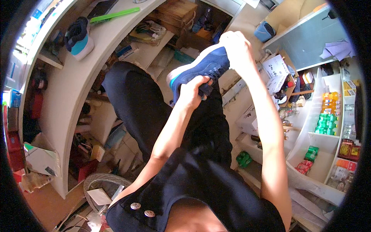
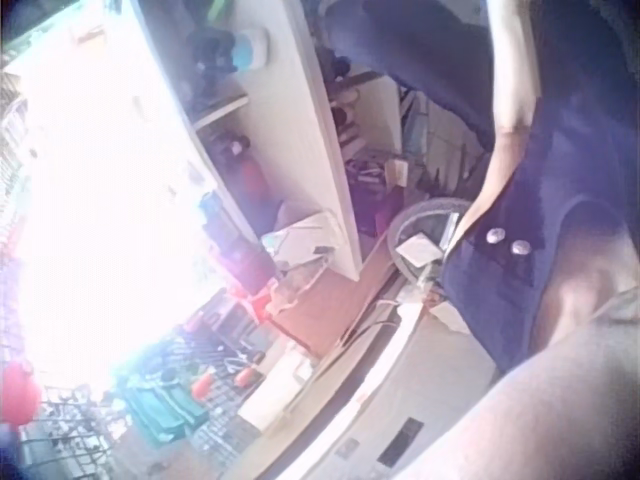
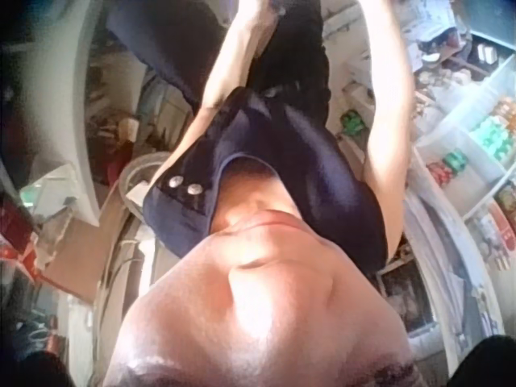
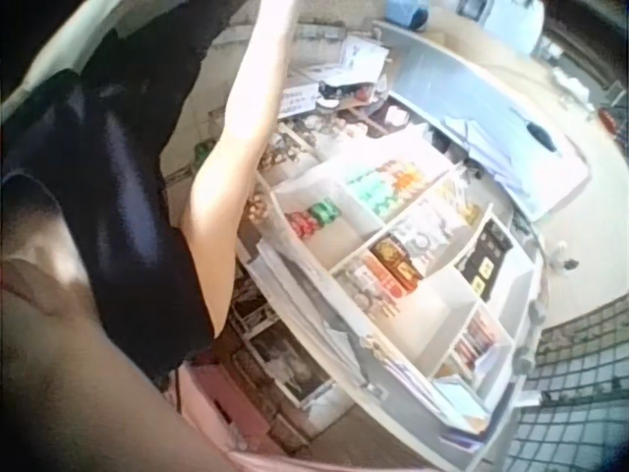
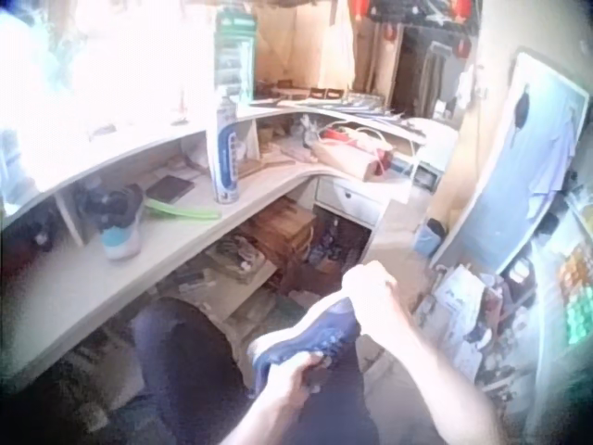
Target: The person cleans a blue sneaker by spraying foam cleaner, scrubbing with a green brush, and wiping with a cloth. The person repeats the cycle of spraying, scrubbing, and wiping on different parts of the shoe.
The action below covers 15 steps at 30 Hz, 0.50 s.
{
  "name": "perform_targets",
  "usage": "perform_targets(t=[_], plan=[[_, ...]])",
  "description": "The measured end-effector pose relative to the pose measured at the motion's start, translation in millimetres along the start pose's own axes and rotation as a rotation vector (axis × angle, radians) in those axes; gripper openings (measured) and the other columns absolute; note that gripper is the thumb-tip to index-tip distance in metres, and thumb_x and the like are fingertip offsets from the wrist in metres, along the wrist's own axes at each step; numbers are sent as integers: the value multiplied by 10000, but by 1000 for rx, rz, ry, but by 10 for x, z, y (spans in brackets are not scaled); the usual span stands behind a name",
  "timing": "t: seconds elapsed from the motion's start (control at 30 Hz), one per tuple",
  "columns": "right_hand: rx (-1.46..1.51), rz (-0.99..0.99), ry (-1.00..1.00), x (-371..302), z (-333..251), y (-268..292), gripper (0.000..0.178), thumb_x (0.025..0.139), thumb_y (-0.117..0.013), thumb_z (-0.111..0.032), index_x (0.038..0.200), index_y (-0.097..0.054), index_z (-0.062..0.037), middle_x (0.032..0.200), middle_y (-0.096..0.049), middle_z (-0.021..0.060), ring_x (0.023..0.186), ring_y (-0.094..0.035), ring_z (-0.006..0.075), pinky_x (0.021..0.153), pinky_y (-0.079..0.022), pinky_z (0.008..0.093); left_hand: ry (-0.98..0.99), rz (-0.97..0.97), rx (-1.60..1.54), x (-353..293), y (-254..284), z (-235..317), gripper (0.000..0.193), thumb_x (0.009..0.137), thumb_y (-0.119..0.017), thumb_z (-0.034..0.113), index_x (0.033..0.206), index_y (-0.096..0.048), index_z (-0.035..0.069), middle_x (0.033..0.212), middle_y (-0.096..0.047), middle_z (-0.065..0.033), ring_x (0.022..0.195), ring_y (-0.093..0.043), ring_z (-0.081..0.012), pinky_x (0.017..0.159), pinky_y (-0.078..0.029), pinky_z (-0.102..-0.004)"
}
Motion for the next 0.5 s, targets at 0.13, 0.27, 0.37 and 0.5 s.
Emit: perform_targets(t=[0.13,0.27,0.37,0.5], plan=[[614,-279,-514,231,224,31,230,907,-593,-215,1012,-679,-29,963,-681,29,910,-613,127,845,-485,289,63,-43,-306,119,87,40,227,774,-621,108,951,-603,-33,891,-662,-141,713,-637,-225,624,-541,-329],[436,-16,-109,112,-126,26,332,926,-584,-73,1257,-584,-87,1191,-637,64,1032,-623,175,921,-490,307,119,-256,-790,201,-79,66,423,825,-554,82,1195,-462,-100,1101,-618,-239,948,-660,-347,874,-558,-435],[266,292,303,-224,-478,29,349,881,-618,-5,1225,-588,-59,1219,-616,172,1146,-604,249,955,-496,343,160,-287,-785,89,-178,88,411,835,-554,130,1181,-491,-83,1121,-625,-238,963,-657,-361,899,-539,-466],[728,590,105,-778,-132,-206,273,889,-603,21,1162,-591,28,1244,-589,180,1069,-628,267,889,-536,339,163,-236,-834,90,-97,38,342,839,-558,165,1104,-546,-52,1060,-651,-225,916,-659,-372,877,-532,-491]])
Point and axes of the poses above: each hand's wrist, its own x-axis towards the middle knuckle, its own y-axis out of the back of the hand, z = x × y, the point moved 5 cm from there along x, towards the middle knuckle
